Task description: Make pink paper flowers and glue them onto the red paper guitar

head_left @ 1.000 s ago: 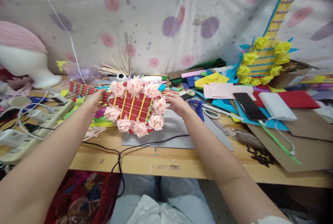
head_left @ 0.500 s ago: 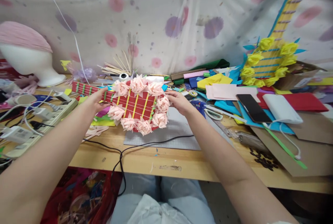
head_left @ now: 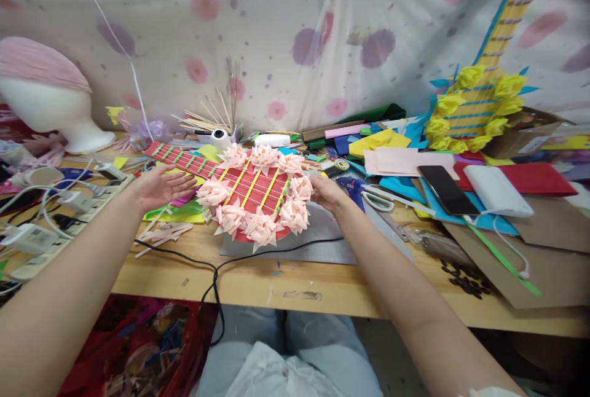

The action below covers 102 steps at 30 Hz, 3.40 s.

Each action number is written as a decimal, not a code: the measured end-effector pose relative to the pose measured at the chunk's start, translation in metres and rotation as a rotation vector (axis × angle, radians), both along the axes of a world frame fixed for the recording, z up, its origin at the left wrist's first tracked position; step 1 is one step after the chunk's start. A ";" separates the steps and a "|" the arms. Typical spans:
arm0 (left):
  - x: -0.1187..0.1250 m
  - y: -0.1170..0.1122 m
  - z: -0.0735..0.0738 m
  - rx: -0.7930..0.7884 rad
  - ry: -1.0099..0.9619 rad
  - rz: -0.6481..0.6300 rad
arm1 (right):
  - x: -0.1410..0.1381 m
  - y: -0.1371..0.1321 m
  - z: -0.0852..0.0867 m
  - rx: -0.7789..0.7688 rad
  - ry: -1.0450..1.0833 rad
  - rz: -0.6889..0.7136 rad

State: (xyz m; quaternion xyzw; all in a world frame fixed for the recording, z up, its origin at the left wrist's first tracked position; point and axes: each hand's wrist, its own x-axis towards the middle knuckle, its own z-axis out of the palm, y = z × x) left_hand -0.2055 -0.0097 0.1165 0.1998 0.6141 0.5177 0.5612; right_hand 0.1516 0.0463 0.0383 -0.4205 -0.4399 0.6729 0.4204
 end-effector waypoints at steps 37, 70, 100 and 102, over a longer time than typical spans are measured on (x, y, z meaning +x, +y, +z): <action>0.013 0.025 -0.058 -0.093 1.818 -0.797 | 0.014 -0.023 -0.028 0.977 -0.717 -0.357; 0.070 -0.013 -0.082 1.031 1.598 -0.440 | -0.003 -0.027 -0.010 1.254 -0.933 -0.151; 0.068 -0.019 -0.067 0.898 1.756 -0.691 | -0.001 -0.025 -0.015 1.253 -1.082 -0.097; 0.068 -0.020 -0.067 0.876 1.755 -0.695 | -0.001 -0.025 -0.015 1.256 -1.088 -0.097</action>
